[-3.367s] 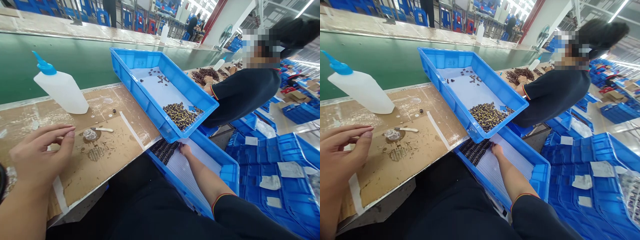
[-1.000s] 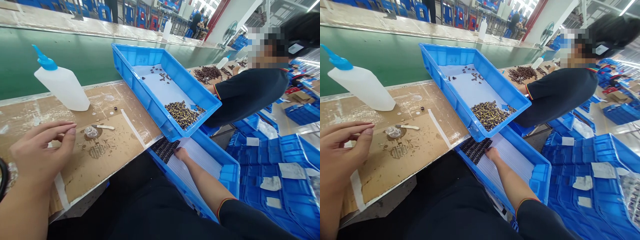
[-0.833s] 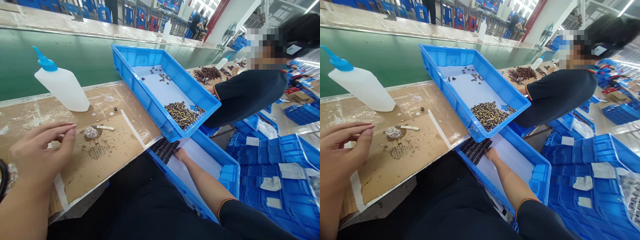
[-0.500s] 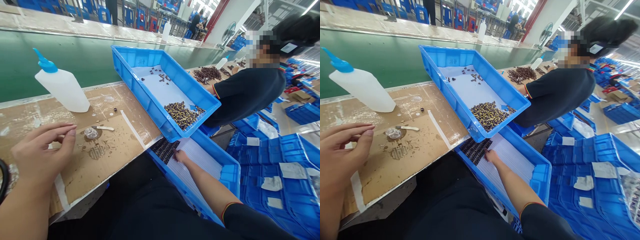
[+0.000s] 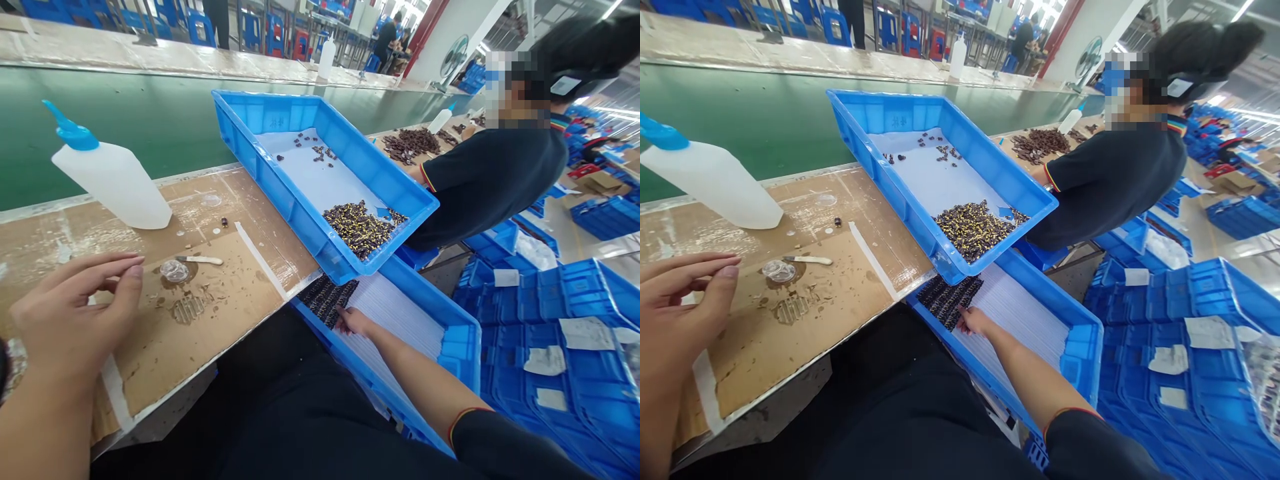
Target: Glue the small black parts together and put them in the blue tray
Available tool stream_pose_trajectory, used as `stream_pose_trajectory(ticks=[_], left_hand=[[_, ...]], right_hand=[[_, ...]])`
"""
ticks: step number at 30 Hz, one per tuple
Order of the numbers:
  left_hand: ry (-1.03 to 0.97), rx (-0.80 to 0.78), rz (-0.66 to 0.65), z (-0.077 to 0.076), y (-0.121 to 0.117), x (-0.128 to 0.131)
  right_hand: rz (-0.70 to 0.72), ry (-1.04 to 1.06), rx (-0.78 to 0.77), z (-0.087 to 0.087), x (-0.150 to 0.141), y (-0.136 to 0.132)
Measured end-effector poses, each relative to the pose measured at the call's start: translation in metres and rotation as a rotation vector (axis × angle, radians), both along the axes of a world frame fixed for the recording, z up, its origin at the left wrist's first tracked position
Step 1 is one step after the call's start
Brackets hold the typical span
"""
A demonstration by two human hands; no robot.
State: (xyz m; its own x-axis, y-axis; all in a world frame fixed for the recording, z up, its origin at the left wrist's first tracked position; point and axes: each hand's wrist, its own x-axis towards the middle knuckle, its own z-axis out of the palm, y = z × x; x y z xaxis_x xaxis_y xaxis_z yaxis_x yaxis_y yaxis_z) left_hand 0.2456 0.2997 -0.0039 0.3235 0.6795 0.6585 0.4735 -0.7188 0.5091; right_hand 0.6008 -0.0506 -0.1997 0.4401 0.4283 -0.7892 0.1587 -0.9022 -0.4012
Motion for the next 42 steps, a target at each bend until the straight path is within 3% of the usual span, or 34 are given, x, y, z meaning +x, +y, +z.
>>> stream_pose_trajectory(ticks=[8, 14, 19, 22, 26, 29, 32, 35, 37, 39, 40, 42], left_hand=[[0.003, 0.005, -0.012, 0.004, -0.003, 0.002], [0.0, 0.016, -0.006, 0.007, -0.004, 0.004], [0.012, 0.03, -0.003, 0.005, -0.003, 0.001], [0.018, 0.057, -0.002, 0.003, -0.001, -0.001], [0.04, 0.037, -0.008, -0.003, 0.004, -0.007], [0.093, -0.09, 0.03, -0.007, 0.009, -0.015], [0.107, -0.202, 0.056, -0.006, 0.01, -0.021], [0.112, -0.203, 0.053, 0.002, 0.007, -0.02], [0.119, -0.18, 0.036, 0.007, 0.004, -0.018], [0.121, -0.153, 0.003, 0.01, 0.002, -0.016], [0.117, -0.138, -0.011, 0.01, 0.002, -0.016], [0.1, -0.117, -0.028, 0.008, 0.004, -0.017]], right_hand=[[0.026, -0.072, -0.023, 0.001, 0.011, -0.003], [0.048, -0.087, -0.057, 0.004, 0.002, 0.005], [0.104, -0.111, -0.078, 0.021, -0.004, 0.01], [0.198, -0.132, -0.075, 0.048, -0.003, 0.016], [0.428, -0.069, 0.009, 0.102, -0.014, 0.034], [0.616, 0.05, 0.143, 0.157, -0.041, 0.053], [0.791, 0.256, 0.436, 0.226, -0.07, 0.068], [0.858, 0.363, 0.742, 0.287, -0.073, 0.086], [0.771, 0.131, 0.932, 0.311, -0.054, 0.108], [0.616, -0.34, 1.013, 0.316, -0.02, 0.14], [0.54, -0.598, 0.994, 0.313, -0.001, 0.156], [0.522, -0.923, 0.75, 0.298, 0.037, 0.183]])
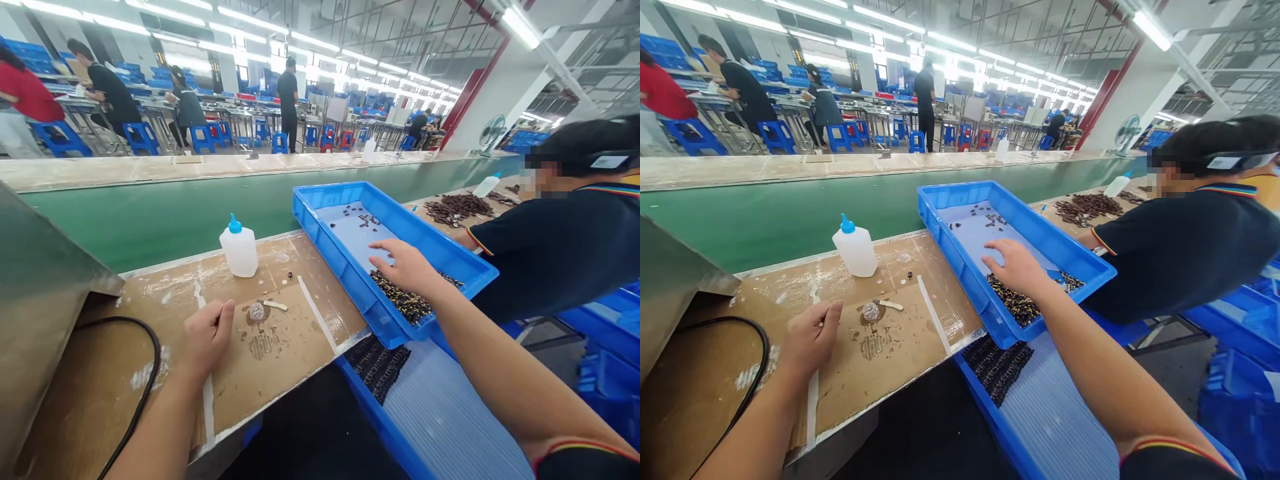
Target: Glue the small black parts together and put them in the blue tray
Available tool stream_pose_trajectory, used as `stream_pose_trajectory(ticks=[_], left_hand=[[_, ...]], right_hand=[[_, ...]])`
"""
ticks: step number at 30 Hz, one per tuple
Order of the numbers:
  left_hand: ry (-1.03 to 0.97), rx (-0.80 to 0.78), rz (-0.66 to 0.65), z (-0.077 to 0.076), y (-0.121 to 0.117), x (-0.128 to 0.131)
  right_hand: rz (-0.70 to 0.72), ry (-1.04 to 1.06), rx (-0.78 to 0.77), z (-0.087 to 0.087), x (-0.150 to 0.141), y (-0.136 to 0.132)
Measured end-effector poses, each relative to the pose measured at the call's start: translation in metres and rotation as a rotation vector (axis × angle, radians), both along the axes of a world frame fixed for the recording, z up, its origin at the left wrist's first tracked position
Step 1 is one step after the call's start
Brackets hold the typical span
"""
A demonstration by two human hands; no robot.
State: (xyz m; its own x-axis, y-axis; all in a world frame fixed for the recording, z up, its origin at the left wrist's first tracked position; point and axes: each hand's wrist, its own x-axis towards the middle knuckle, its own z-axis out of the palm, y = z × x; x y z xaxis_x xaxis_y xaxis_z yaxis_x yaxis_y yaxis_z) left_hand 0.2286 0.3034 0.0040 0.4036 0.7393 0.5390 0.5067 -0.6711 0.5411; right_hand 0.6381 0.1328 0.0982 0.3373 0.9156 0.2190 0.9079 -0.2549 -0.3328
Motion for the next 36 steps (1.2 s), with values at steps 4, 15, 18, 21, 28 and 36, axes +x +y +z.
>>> stream_pose_trajectory(ticks=[4, 15, 18, 21, 28, 36], left_hand=[[-0.035, -0.002, -0.02, -0.008, 0.006, -0.004], [-0.018, 0.032, -0.094, -0.012, 0.007, -0.003], [-0.024, 0.043, -0.102, -0.016, 0.009, -0.004], [-0.032, 0.057, -0.088, -0.017, 0.009, -0.006], [-0.056, 0.078, -0.126, -0.015, 0.008, -0.007], [-0.047, 0.091, -0.108, -0.02, 0.007, -0.007]], right_hand=[[-0.037, -0.085, -0.497, -0.04, 0.043, 0.015], [0.057, -0.009, -0.547, -0.079, 0.048, 0.004], [0.021, 0.005, -0.522, -0.08, 0.047, 0.015], [-0.006, 0.057, -0.485, -0.077, 0.052, 0.023], [-0.154, 0.392, -0.283, -0.052, 0.086, 0.017], [-0.277, 0.804, -0.127, -0.033, 0.084, 0.013]])
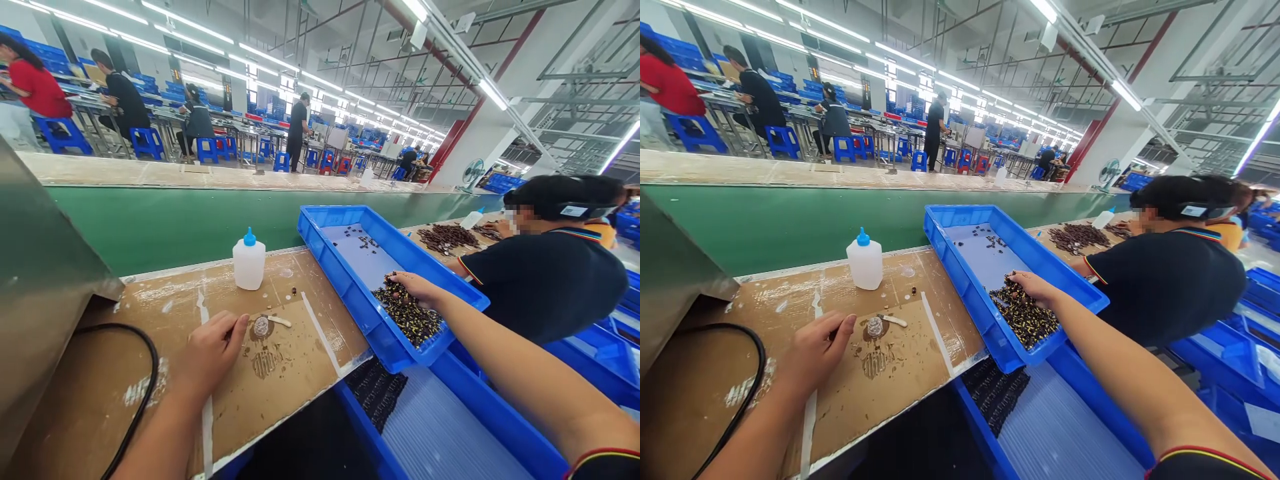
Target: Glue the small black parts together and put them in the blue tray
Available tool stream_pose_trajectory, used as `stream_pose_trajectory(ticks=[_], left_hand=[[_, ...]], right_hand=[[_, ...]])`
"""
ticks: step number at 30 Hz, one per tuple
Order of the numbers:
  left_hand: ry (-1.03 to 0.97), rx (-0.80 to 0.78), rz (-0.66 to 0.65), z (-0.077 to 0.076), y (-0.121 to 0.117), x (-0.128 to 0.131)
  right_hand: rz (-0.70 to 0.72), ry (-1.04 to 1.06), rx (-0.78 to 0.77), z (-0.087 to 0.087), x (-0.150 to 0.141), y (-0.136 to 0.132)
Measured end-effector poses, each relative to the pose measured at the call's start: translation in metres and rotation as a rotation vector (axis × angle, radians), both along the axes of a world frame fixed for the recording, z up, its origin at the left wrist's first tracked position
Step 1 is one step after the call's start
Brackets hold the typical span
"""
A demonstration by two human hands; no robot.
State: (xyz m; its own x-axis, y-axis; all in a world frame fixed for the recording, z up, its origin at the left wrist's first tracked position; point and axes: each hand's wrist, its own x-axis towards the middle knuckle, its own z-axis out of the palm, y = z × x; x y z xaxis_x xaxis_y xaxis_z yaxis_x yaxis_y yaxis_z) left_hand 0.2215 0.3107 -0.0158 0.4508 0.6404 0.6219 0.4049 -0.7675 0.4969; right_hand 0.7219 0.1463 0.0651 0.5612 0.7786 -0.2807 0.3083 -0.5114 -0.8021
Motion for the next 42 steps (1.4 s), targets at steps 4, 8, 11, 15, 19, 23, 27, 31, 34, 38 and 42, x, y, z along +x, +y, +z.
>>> stream_pose_trajectory(ticks=[4, 8, 11, 15, 19, 23, 27, 31, 34, 38, 42], left_hand=[[-0.004, -0.001, -0.002, 0.002, -0.002, 0.0], [-0.022, 0.024, -0.008, 0.005, -0.003, 0.002], [-0.024, 0.034, -0.006, 0.006, -0.003, 0.002], [-0.023, 0.031, -0.012, 0.007, -0.002, 0.0], [-0.024, 0.039, -0.014, 0.008, -0.001, -0.002], [-0.017, 0.045, -0.006, 0.009, -0.001, -0.002], [-0.002, 0.039, -0.013, 0.009, -0.002, -0.001], [0.005, 0.014, -0.011, 0.008, -0.002, -0.001], [0.01, 0.007, -0.008, 0.007, -0.001, -0.002], [0.013, 0.011, 0.01, 0.009, -0.001, -0.002], [0.022, 0.001, 0.028, 0.01, -0.001, -0.002]], right_hand=[[0.015, 0.051, 0.057, 0.022, -0.015, 0.024], [0.186, 0.025, 0.105, 0.056, -0.049, 0.069], [0.38, -0.06, 0.087, 0.069, -0.094, 0.112], [0.604, -0.296, -0.001, 0.049, -0.165, 0.166], [0.709, -0.633, -0.066, 0.003, -0.217, 0.195], [0.754, -0.868, -0.04, -0.039, -0.236, 0.186], [0.744, -0.987, 0.061, -0.062, -0.231, 0.167], [0.759, -0.999, 0.178, -0.074, -0.224, 0.162], [0.77, -0.966, 0.247, -0.08, -0.222, 0.163], [0.747, -0.907, 0.296, -0.085, -0.218, 0.16], [0.74, -0.851, 0.345, -0.084, -0.21, 0.154]])
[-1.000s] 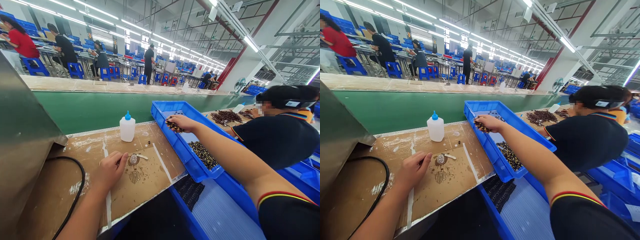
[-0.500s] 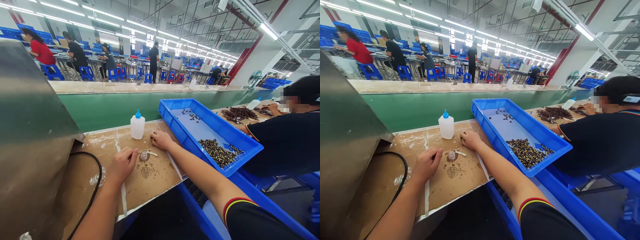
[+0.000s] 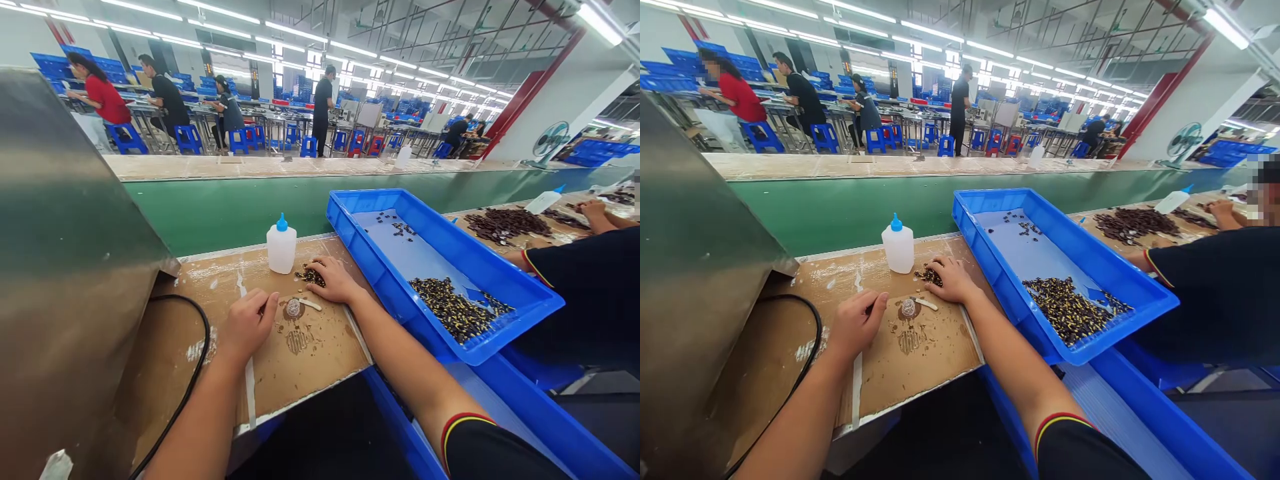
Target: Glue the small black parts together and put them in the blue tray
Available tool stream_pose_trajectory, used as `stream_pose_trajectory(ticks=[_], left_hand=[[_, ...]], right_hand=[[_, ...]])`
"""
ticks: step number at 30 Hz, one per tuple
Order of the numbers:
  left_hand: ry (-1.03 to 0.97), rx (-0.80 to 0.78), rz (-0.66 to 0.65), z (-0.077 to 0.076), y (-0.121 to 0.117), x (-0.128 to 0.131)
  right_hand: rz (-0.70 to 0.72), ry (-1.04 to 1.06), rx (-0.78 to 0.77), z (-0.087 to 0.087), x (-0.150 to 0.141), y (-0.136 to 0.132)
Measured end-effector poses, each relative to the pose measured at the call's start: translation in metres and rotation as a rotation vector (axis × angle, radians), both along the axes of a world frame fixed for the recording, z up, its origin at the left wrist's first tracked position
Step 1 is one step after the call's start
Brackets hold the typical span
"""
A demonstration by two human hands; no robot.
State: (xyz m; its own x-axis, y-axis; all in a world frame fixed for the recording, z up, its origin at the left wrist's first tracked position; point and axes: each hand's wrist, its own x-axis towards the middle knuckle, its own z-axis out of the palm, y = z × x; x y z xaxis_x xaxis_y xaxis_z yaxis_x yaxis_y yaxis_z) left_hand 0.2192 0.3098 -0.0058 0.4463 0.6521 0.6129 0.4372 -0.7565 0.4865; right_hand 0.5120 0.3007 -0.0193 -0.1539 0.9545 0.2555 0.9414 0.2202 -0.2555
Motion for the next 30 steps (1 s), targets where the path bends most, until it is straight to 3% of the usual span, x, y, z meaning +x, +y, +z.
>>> stream_pose_trajectory(ticks=[12, 20, 30], left_hand=[[0.046, -0.089, 0.056, -0.008, 0.005, -0.002], [0.054, -0.114, 0.079, -0.008, 0.006, -0.002], [0.083, -0.082, 0.117, -0.003, 0.013, -0.002]], right_hand=[[-0.02, 0.407, 0.056, -0.018, 0.047, -0.005], [0.01, 0.338, -0.005, -0.014, 0.039, -0.01], [0.0, 0.338, 0.102, -0.017, 0.026, 0.001]])
